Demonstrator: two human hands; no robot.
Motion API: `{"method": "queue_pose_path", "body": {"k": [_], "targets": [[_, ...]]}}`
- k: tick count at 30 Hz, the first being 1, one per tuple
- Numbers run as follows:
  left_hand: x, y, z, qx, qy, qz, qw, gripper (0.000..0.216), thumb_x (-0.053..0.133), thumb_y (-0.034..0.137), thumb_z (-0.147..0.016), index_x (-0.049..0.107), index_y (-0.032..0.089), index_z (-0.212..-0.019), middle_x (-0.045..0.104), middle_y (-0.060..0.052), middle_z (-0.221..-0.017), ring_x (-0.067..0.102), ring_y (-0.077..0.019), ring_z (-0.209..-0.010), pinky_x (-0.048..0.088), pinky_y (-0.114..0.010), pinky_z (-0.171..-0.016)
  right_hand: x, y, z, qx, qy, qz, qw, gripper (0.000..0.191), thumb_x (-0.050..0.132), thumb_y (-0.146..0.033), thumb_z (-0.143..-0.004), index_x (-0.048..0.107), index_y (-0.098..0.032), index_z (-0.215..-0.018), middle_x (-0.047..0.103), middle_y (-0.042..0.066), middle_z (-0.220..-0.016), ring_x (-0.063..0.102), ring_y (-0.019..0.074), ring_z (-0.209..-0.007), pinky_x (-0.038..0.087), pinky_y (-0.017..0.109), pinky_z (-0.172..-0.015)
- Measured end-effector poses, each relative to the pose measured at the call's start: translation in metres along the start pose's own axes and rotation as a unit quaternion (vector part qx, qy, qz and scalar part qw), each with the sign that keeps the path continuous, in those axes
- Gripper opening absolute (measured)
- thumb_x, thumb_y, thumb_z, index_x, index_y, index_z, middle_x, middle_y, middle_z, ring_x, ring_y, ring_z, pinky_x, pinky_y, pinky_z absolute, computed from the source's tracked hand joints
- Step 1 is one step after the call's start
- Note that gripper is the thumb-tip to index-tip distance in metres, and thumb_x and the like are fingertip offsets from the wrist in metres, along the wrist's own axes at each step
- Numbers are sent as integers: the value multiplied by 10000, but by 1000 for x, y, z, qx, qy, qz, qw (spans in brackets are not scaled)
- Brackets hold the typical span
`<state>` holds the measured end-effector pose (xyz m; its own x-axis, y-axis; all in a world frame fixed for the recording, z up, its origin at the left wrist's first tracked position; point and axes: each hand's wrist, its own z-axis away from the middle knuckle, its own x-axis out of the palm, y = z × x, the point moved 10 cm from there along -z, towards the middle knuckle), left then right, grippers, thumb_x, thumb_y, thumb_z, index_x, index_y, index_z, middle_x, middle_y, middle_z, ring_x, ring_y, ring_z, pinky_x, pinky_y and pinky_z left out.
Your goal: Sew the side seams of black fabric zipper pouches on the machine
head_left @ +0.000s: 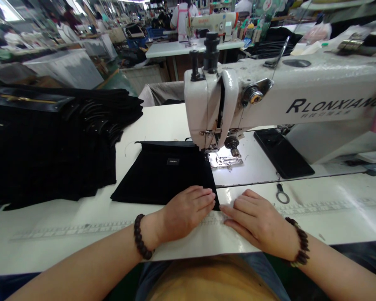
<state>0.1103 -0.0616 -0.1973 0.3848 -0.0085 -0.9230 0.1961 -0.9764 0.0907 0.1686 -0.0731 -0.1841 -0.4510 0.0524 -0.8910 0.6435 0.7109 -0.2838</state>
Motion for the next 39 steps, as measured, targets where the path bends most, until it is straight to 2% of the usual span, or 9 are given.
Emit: {"method": "queue_pose_path", "body": {"k": [3, 9, 12, 21, 27, 31, 36, 39], "targets": [[0, 1, 0, 5, 0, 2, 1000, 260, 342, 89, -881, 564, 53, -1013, 614, -118, -1053, 529, -223, -1033, 448, -378, -888, 10, -3, 0, -16, -36, 37, 999, 211, 413, -202, -897, 558, -106, -1015, 509, 18, -663, 465, 147, -622, 318, 309, -610], [-11, -6, 1, -41, 26, 43, 998, 231, 361, 86, -874, 586, 99, -924, 619, -89, -970, 554, -171, -964, 435, -342, -932, 15, -10, -1, -39, -52, 61, 996, 202, 396, -163, -900, 558, -97, -1002, 547, 27, -683, 486, 147, -621, 295, 322, -603], [-14, -7, 1, -29, 35, 63, 997, 259, 333, 92, -892, 592, 90, -905, 626, -84, -970, 553, -167, -974, 421, -329, -955, 19, -9, -2, -32, -71, 72, 994, 216, 392, -185, -906, 563, -96, -1005, 555, 21, -669, 485, 149, -598, 286, 326, -594], [-3, -35, 2, 9, 27, 75, 997, 233, 365, 89, -884, 578, 55, -972, 629, -94, -982, 523, -201, -1040, 385, -369, -992, 28, 14, -24, -5, -113, 116, 987, 217, 449, -239, -886, 575, -105, -1001, 579, -2, -631, 509, 142, -550, 255, 322, -577], [0, -56, -5, 13, 31, 29, 999, 248, 346, 56, -866, 567, 64, -980, 620, -96, -1006, 533, -189, -1034, 395, -354, -983, 28, 31, -42, -3, -112, 163, 980, 235, 476, -254, -869, 585, -106, -1016, 570, -3, -594, 485, 134, -512, 240, 314, -554], [5, -68, -11, 11, 2, 6, 1000, 226, 374, 81, -858, 564, 74, -980, 620, -84, -1000, 524, -182, -1047, 388, -326, -986, 30, 43, -49, 7, -100, 177, 979, 245, 414, -232, -893, 595, -113, -1008, 545, -7, -564, 449, 128, -477, 233, 308, -531], [23, -91, -18, -31, -111, -41, 993, 204, 434, 107, -860, 548, 104, -1029, 588, -60, -1085, 493, -137, -1084, 342, -267, -1011, 29, 53, -53, 33, -65, 172, 982, 274, 378, -226, -903, 594, -96, -1011, 550, 4, -578, 437, 134, -480, 243, 299, -522], [26, -102, -24, -46, -132, -46, 989, 197, 459, 94, -854, 559, 101, -1024, 583, -57, -1102, 488, -131, -1086, 326, -245, -1008, 27, 54, -53, 37, -51, 160, 985, 249, 407, -221, -887, 607, -102, -977, 543, 5, -578, 434, 137, -487, 253, 297, -527]]}}
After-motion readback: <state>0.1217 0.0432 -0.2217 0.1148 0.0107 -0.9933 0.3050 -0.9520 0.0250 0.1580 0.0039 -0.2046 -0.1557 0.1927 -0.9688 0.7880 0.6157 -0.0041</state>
